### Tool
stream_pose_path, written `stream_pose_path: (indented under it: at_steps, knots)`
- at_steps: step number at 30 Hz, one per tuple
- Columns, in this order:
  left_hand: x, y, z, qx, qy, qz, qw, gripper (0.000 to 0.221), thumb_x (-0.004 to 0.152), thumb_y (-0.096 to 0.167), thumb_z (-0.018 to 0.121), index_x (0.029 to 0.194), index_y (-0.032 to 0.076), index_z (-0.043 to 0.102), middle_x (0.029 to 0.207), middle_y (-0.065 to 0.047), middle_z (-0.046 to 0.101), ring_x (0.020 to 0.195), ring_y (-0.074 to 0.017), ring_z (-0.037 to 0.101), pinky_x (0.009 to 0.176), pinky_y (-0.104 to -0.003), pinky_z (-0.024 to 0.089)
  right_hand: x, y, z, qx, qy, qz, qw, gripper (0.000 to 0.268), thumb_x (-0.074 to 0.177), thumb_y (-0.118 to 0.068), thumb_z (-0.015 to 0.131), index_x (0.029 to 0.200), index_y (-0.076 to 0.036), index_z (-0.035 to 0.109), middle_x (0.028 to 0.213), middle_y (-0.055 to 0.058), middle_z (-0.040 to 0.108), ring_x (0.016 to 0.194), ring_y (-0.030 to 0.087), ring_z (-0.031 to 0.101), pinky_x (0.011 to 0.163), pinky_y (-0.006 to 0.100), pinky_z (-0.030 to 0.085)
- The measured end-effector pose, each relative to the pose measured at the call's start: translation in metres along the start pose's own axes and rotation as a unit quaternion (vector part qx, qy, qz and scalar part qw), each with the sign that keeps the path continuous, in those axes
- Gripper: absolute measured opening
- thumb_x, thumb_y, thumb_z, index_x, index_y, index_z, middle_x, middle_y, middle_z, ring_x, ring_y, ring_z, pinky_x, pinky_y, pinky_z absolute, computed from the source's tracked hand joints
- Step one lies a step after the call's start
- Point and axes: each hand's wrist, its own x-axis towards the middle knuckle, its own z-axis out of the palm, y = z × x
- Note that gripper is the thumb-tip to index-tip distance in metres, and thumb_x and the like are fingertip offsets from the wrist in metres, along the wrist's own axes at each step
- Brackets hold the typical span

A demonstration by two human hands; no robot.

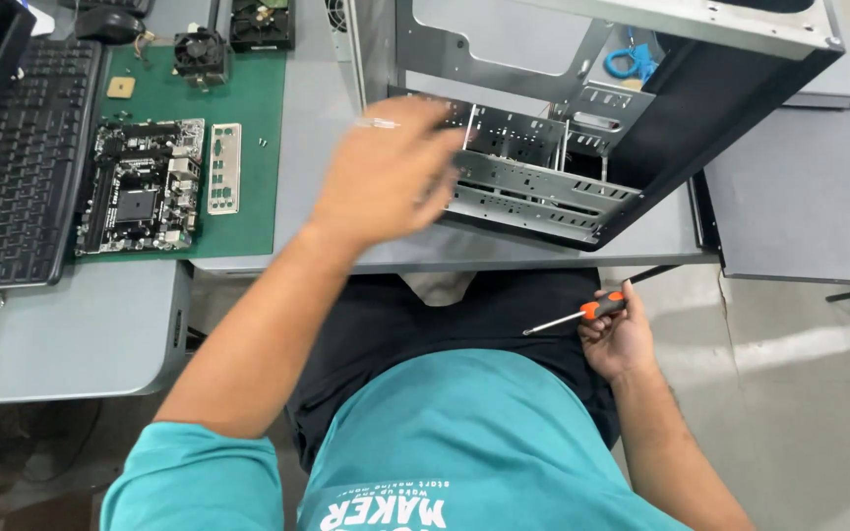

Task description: Disassembling a computer case by removing screws with a screwdriver and taking off panels.

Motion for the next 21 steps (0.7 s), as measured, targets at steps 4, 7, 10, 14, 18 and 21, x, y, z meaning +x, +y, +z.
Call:
stream_pose_path:
  at_steps: [4,7,10,14,18,21]
  knots:
    - [0.008,0.010,0.027,0.118,-0.129,-0.038,0.984,0.063,0.083,0.047,0.057,0.132,0.011,0.039,0.114,-0.011,0.056,0.098,-0.0350,0.056,0.076,-0.040,0.049,-0.003,0.007,0.001,-0.063,0.017,-0.021,0.998,0.040,0.086,-0.053,0.051,0.078,-0.014,0.055,0.048,-0.003,0.034,0.040,0.009,0.036,0.039,0.018,0.025]
    - [0.015,0.014,0.034,0.083,-0.142,-0.030,0.986,0.023,0.076,0.029,0.064,0.093,0.014,0.066,0.084,-0.004,0.064,0.075,-0.0258,0.064,0.070,-0.038,0.049,-0.012,0.009,0.004,-0.145,-0.005,-0.117,0.983,0.050,0.091,-0.058,0.041,0.093,-0.009,0.052,0.061,0.000,0.033,0.049,0.014,0.048,0.045,0.019,0.035]
    - [0.022,0.020,0.039,0.064,-0.188,-0.049,0.979,0.011,0.075,0.021,0.062,0.081,0.018,0.070,0.076,-0.003,0.066,0.062,-0.0250,0.064,0.053,-0.038,0.048,-0.030,-0.001,0.018,-0.208,0.042,-0.242,0.947,0.051,0.097,-0.052,0.038,0.093,-0.006,0.056,0.054,0.006,0.043,0.045,0.019,0.055,0.040,0.021,0.042]
    - [0.014,0.034,0.053,0.025,-0.270,-0.001,0.963,0.017,0.076,0.029,0.059,0.075,0.015,0.069,0.070,-0.005,0.065,0.060,-0.0257,0.063,0.052,-0.039,0.049,-0.058,-0.036,0.033,-0.290,0.014,-0.516,0.806,0.034,0.101,-0.028,0.038,0.089,-0.001,0.056,0.051,0.011,0.051,0.046,0.018,0.057,0.041,0.020,0.040]
    - [0.019,0.045,0.067,0.032,-0.274,0.004,0.961,0.020,0.078,0.024,0.053,0.065,0.014,0.063,0.077,-0.004,0.051,0.053,-0.0254,0.050,0.038,-0.038,0.038,-0.103,-0.069,0.054,-0.398,0.051,-0.628,0.667,0.025,0.099,-0.019,0.044,0.090,0.002,0.054,0.061,0.010,0.051,0.047,0.016,0.051,0.051,0.024,0.041]
    - [0.031,0.052,0.073,-0.018,-0.263,-0.009,0.965,0.026,0.087,0.035,0.051,0.085,0.014,0.066,0.087,-0.003,0.055,0.079,-0.0255,0.058,0.065,-0.041,0.047,-0.113,-0.083,0.060,-0.458,0.079,-0.664,0.585,0.024,0.100,-0.020,0.050,0.094,0.003,0.056,0.072,0.009,0.061,0.050,0.015,0.052,0.057,0.026,0.044]
